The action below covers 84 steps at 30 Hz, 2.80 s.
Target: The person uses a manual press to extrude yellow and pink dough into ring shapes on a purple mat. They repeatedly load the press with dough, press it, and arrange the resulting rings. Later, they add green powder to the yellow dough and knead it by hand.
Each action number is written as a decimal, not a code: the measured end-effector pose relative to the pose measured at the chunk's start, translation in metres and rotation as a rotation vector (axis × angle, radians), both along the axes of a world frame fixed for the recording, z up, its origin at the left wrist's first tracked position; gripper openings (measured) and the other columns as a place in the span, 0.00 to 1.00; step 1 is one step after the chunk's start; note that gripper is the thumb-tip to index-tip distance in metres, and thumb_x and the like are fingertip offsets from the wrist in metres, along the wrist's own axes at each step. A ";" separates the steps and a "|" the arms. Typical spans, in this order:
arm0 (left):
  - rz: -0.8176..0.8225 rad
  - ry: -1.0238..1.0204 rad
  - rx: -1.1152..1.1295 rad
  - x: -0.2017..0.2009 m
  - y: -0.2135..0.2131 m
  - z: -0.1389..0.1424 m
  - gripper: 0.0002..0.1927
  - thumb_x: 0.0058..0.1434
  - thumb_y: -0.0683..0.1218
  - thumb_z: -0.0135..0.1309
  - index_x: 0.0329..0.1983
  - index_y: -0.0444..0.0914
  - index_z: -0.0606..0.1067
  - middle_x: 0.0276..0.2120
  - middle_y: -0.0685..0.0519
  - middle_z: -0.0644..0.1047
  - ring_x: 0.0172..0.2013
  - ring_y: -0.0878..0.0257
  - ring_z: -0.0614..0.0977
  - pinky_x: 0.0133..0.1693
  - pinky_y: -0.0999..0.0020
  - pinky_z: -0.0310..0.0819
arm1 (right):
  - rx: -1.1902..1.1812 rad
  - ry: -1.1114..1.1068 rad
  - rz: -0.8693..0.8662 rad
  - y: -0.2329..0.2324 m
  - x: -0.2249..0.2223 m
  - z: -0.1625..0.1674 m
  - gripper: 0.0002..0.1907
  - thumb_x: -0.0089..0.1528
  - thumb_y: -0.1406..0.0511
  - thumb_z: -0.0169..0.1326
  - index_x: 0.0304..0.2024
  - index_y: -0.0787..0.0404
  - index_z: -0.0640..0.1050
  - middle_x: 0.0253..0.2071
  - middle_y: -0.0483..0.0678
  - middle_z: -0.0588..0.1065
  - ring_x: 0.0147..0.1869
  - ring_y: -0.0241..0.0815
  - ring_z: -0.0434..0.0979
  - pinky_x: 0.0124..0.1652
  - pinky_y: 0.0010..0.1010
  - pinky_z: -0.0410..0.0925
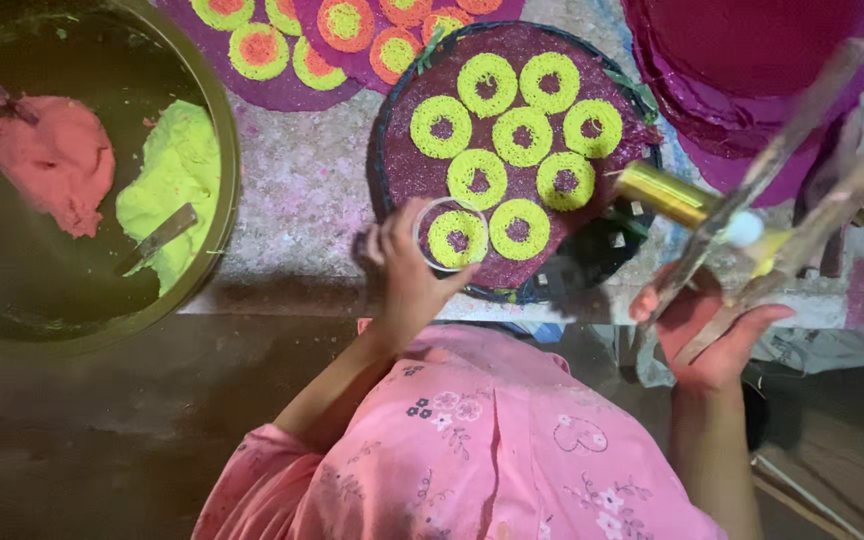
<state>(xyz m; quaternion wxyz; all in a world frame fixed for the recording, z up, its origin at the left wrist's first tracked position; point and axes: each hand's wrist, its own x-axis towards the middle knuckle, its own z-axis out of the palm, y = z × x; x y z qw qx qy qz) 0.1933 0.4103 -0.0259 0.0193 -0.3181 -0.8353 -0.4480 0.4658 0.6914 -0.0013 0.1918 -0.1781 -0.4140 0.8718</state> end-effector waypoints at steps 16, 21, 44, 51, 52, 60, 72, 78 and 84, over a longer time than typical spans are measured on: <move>0.218 0.092 -0.119 -0.011 -0.073 -0.076 0.54 0.47 0.52 0.73 0.71 0.30 0.56 0.63 0.33 0.65 0.62 0.34 0.66 0.63 0.42 0.59 | 1.296 -1.404 -0.512 0.076 0.029 -0.089 0.43 0.56 0.45 0.72 0.57 0.69 0.70 0.47 0.67 0.78 0.51 0.69 0.77 0.48 0.55 0.68; -0.063 0.291 -0.086 0.013 -0.051 -0.043 0.26 0.58 0.50 0.65 0.61 0.47 0.75 0.66 0.45 0.64 0.67 0.46 0.65 0.67 0.46 0.57 | 1.254 -1.403 -0.437 0.086 0.022 -0.091 0.47 0.53 0.43 0.70 0.59 0.69 0.68 0.55 0.66 0.74 0.58 0.68 0.73 0.53 0.55 0.65; -0.100 0.236 -0.072 0.040 -0.004 0.011 0.17 0.62 0.43 0.61 0.54 0.47 0.78 0.63 0.40 0.68 0.65 0.44 0.65 0.65 0.45 0.57 | 1.605 -0.885 -0.816 0.197 0.077 -0.063 0.31 0.67 0.59 0.66 0.64 0.68 0.68 0.66 0.64 0.63 0.73 0.64 0.60 0.70 0.55 0.54; -0.071 0.238 -0.145 0.046 0.024 0.042 0.17 0.56 0.40 0.60 0.50 0.45 0.81 0.64 0.40 0.69 0.66 0.42 0.63 0.67 0.44 0.52 | 1.268 -1.471 -0.430 0.266 0.049 -0.058 0.44 0.55 0.48 0.63 0.65 0.67 0.67 0.60 0.65 0.73 0.63 0.66 0.72 0.57 0.55 0.66; -0.072 0.251 -0.153 0.046 0.026 0.044 0.17 0.56 0.40 0.60 0.50 0.45 0.82 0.64 0.41 0.69 0.66 0.42 0.63 0.67 0.44 0.52 | 1.312 -1.542 -0.397 0.268 0.045 -0.055 0.41 0.57 0.49 0.63 0.63 0.68 0.68 0.56 0.66 0.75 0.59 0.66 0.74 0.54 0.55 0.67; -0.101 0.186 0.012 0.011 0.027 0.063 0.20 0.59 0.43 0.62 0.55 0.44 0.76 0.63 0.44 0.70 0.65 0.45 0.70 0.68 0.50 0.57 | 0.917 -0.755 -0.420 0.214 0.019 0.000 0.28 0.73 0.48 0.58 0.46 0.70 0.74 0.31 0.51 0.73 0.35 0.43 0.71 0.34 0.34 0.63; -0.359 -1.308 1.524 -0.070 0.079 0.046 0.15 0.72 0.53 0.53 0.55 0.42 0.72 0.33 0.61 0.68 0.37 0.69 0.71 0.53 0.65 0.70 | 0.267 -0.580 1.029 0.018 -0.157 0.050 0.29 0.68 0.51 0.40 0.49 0.69 0.78 0.27 0.45 0.73 0.28 0.34 0.71 0.28 0.27 0.68; -0.319 -1.344 1.709 -0.084 0.071 0.027 0.19 0.71 0.59 0.49 0.28 0.46 0.63 0.22 0.62 0.60 0.24 0.69 0.62 0.36 0.71 0.61 | 0.860 -0.801 0.888 -0.009 -0.187 0.066 0.36 0.71 0.45 0.29 0.43 0.65 0.79 0.24 0.47 0.73 0.25 0.40 0.72 0.28 0.34 0.68; -0.316 -1.311 1.710 -0.096 0.061 0.013 0.22 0.72 0.60 0.43 0.25 0.47 0.61 0.20 0.63 0.58 0.21 0.70 0.60 0.33 0.69 0.59 | 1.379 -0.560 0.637 -0.049 -0.189 0.067 0.36 0.71 0.44 0.29 0.44 0.65 0.78 0.21 0.54 0.73 0.28 0.50 0.76 0.36 0.45 0.68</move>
